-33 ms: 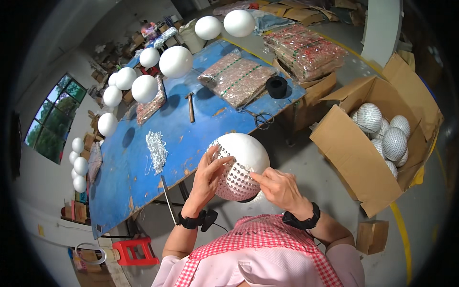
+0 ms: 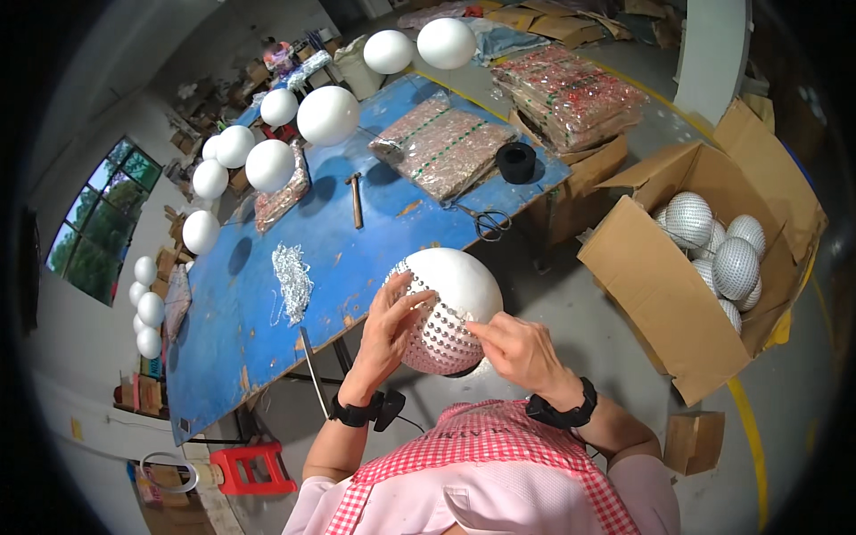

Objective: The person wraps a strand of beads around a white sphere in a spiral pattern, pressing them into the surface. They then briefly move a long pole before returning to finish applying the beads to the sphere.

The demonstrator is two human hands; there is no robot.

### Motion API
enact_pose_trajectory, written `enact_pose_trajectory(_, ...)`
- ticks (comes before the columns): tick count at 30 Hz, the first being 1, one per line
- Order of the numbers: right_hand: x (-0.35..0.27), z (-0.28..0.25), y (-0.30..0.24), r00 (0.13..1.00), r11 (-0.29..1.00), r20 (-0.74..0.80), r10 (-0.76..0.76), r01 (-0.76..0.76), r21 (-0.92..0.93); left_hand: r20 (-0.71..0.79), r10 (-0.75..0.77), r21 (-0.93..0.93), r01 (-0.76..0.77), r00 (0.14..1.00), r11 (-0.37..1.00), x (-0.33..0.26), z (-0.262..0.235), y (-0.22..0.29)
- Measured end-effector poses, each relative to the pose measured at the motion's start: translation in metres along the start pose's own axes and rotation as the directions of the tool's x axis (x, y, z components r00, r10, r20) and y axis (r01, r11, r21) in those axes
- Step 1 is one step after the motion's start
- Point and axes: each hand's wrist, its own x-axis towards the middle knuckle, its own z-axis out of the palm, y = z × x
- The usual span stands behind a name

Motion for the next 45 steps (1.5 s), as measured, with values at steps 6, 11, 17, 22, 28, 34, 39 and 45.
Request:
enact_pose_trajectory(6,0.011,-0.009,-0.007,0.916,0.835,0.161,0.367,-0.401,0.376,-0.053,0.029,0.157,-0.02,0.998,0.987,-0.004,0.01,0.009)
enact_pose_trajectory(11,0.009,-0.008,-0.008,0.988,0.969,0.022,0.154,-0.155,0.193,-0.009,0.06,0.238,-0.056,0.998,0.97,-0.003,0.011,0.009)
enact_pose_trajectory(17,0.004,0.0,0.002,0.996,0.994,0.004,0.085,-0.085,0.07,0.039,0.04,0.208,-0.048,0.998,0.977,0.001,0.006,0.007)
enact_pose_trajectory(22,0.006,0.005,0.003,0.981,0.975,-0.022,0.192,-0.188,0.12,0.047,0.069,0.219,-0.077,0.997,0.973,0.001,0.004,0.008)
enact_pose_trajectory(28,0.01,0.001,0.001,0.971,0.963,-0.005,0.24,-0.237,0.13,0.041,0.089,0.218,-0.095,0.995,0.971,0.0,0.005,0.006)
enact_pose_trajectory(34,0.016,0.003,0.002,0.932,0.88,0.071,0.356,-0.36,0.308,0.052,0.091,0.222,-0.1,0.995,0.97,-0.002,0.005,0.005)
enact_pose_trajectory(39,0.018,0.007,0.004,0.886,0.754,0.16,0.435,-0.455,0.474,0.122,0.048,0.245,-0.077,0.991,0.966,-0.005,0.006,0.01)
enact_pose_trajectory(45,0.02,0.006,0.004,0.918,0.82,0.097,0.385,-0.388,0.421,0.116,0.039,0.267,-0.069,0.992,0.961,-0.008,0.007,0.012)
